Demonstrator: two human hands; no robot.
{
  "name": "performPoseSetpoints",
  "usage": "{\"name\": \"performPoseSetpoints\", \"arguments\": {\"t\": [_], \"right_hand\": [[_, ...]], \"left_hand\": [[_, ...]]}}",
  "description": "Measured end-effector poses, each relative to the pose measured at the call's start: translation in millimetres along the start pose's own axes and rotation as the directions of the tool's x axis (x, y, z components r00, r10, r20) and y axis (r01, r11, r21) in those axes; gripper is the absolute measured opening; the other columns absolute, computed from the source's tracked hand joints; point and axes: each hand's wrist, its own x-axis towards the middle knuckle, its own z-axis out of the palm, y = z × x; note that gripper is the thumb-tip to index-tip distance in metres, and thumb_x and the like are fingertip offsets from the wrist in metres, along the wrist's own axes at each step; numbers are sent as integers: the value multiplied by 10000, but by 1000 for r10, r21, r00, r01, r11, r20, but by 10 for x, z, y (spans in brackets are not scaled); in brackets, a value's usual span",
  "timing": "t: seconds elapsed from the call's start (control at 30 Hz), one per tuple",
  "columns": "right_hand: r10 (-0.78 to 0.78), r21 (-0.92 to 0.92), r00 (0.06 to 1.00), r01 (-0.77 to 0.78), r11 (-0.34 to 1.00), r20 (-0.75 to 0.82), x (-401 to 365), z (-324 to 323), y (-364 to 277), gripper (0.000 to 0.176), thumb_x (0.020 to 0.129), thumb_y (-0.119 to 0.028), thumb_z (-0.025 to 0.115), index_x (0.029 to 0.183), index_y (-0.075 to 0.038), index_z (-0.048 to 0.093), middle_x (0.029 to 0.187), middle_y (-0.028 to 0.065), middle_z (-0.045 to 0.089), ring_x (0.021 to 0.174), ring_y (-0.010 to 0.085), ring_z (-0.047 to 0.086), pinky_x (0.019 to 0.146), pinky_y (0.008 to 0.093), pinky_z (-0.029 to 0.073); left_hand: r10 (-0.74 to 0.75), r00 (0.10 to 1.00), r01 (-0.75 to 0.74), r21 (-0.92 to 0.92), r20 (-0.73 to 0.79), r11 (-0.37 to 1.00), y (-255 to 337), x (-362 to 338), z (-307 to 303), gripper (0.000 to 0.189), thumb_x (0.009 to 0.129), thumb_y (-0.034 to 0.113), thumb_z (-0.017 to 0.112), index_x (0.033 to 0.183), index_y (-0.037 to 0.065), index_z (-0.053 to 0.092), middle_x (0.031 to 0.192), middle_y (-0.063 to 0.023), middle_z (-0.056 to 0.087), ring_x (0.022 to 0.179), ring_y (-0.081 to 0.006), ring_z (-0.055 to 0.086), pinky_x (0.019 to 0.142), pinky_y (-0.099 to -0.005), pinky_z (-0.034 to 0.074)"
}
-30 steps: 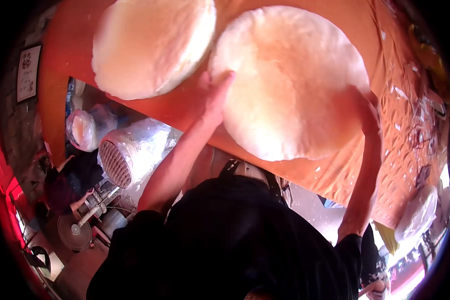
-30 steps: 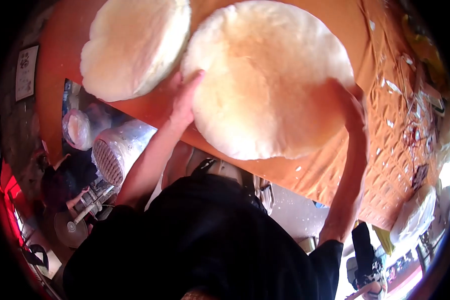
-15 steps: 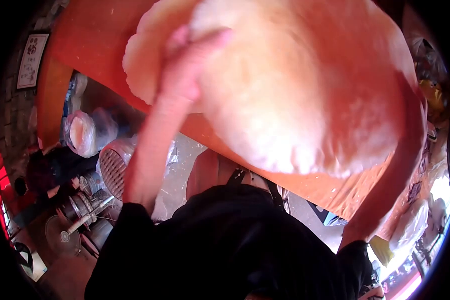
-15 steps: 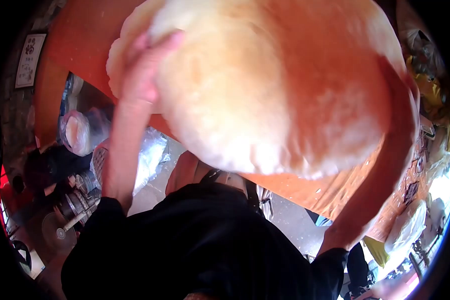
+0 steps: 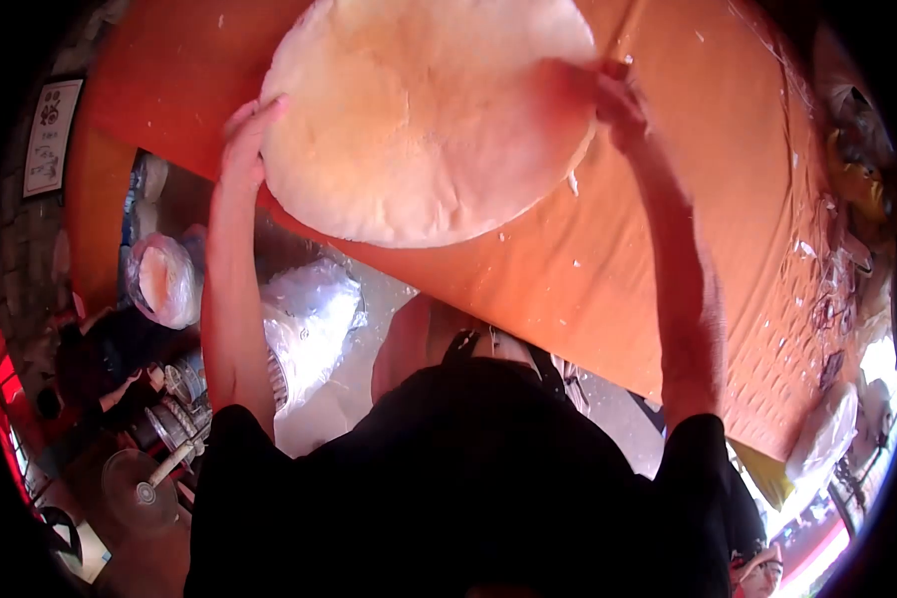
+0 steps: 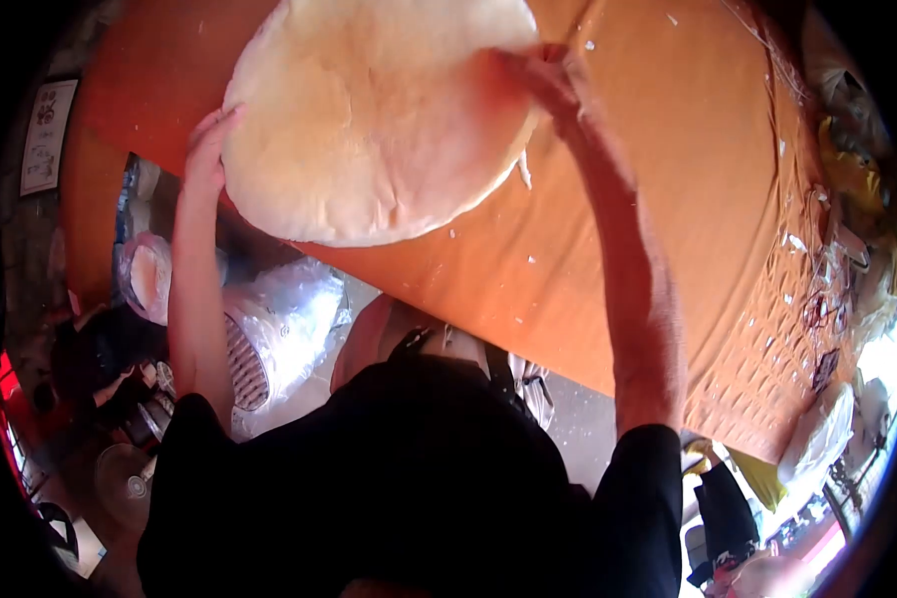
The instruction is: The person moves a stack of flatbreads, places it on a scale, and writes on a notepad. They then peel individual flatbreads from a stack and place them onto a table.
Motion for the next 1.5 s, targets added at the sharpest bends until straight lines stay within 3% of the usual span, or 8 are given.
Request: {"name": "performPoseSetpoints", "arguments": {"t": [0.07, 0.13, 0.17, 0.5, 0.67, 0.87, 1.07, 1.5], "right_hand": [[-240, -219, 955, 201, 955, -172, -48, -36, -57, 449, 802, -412, 688, 996, -10, 637, 744, -16, 591, 647, 72, 517, 577, 226, 407], [-90, -320, 991, 53, 946, -101, -76, -113, -347, 539, 815, -418, 677, 1126, 12, 588, 874, 19, 623, 779, 105, 559, 671, 230, 444], [-52, -242, 976, -1, 970, -214, -19, -34, -210, 514, 857, -391, 647, 1191, -11, 557, 979, 36, 626, 891, 125, 559, 734, 235, 448], [-62, -163, 995, 49, 985, -77, 235, 335, 430, 604, 848, -428, 633, 1309, -74, 467, 1085, 95, 626, 980, 153, 583, 828, 304, 458], [-77, -173, 994, 63, 983, -75, 235, 383, 624, 658, 843, -447, 625, 1368, -106, 423, 1138, 125, 627, 1025, 166, 595, 875, 339, 463], [-58, -128, 983, 36, 991, -173, 13, 298, 432, 677, 829, -450, 641, 1344, -61, 435, 1093, 124, 637, 1003, 188, 601, 859, 346, 466], [-81, -138, 971, 50, 989, -227, -119, 286, 384, 663, 828, -466, 638, 1322, -62, 458, 1048, 109, 648, 958, 192, 610, 830, 340, 470], [-107, -98, 970, 87, 991, -217, -185, 354, 704, 638, 826, -501, 634, 1274, -64, 508, 951, 78, 673, 859, 201, 629, 765, 326, 480]], "left_hand": [[22, 997, -23, -5, -81, 1000, 40, -53, -78, 391, 777, 198, 753, 1072, -12, 605, 1036, -89, 640, 941, -170, 605, 814, -294, 482], [7, 972, -2, 20, -234, 1000, 46, -188, -107, 411, 794, 215, 736, 1107, -16, 604, 1076, -94, 632, 991, -166, 588, 848, -302, 468], [-42, 999, 37, -128, -32, 991, 79, -265, -79, 455, 816, 222, 710, 1175, -26, 580, 1140, -98, 613, 1056, -173, 563, 901, -307, 445], [-92, 995, 88, 113, 27, 990, -20, -346, -18, 482, 846, 208, 670, 1243, -27, 531, 1189, -120, 595, 1089, -219, 566, 918, -325, 458], [-172, 976, 182, -70, 132, 981, 29, -283, -60, 524, 897, 266, 577, 1319, -19, 453, 1292, -142, 530, 1153, -259, 532, 970, -360, 434], [-141, 976, 170, -178, 167, 969, -235, -348, 207, 553, 899, 266, 575, 1342, -27, 422, 1314, -123, 515, 1183, -249, 510, 990, -348, 412], [4, 994, 2, -57, 113, 998, -377, -290, 169, 545, 882, 220, 605, 1339, -21, 429, 1320, -100, 504, 1200, -230, 491, 1002, -343, 400], [-61, 992, 76, -130, 113, 989, -402, -338, 146, 514, 868, 147, 615, 1323, -20, 443, 1286, -100, 522, 1156, -222, 513, 977, -330, 408]]}}
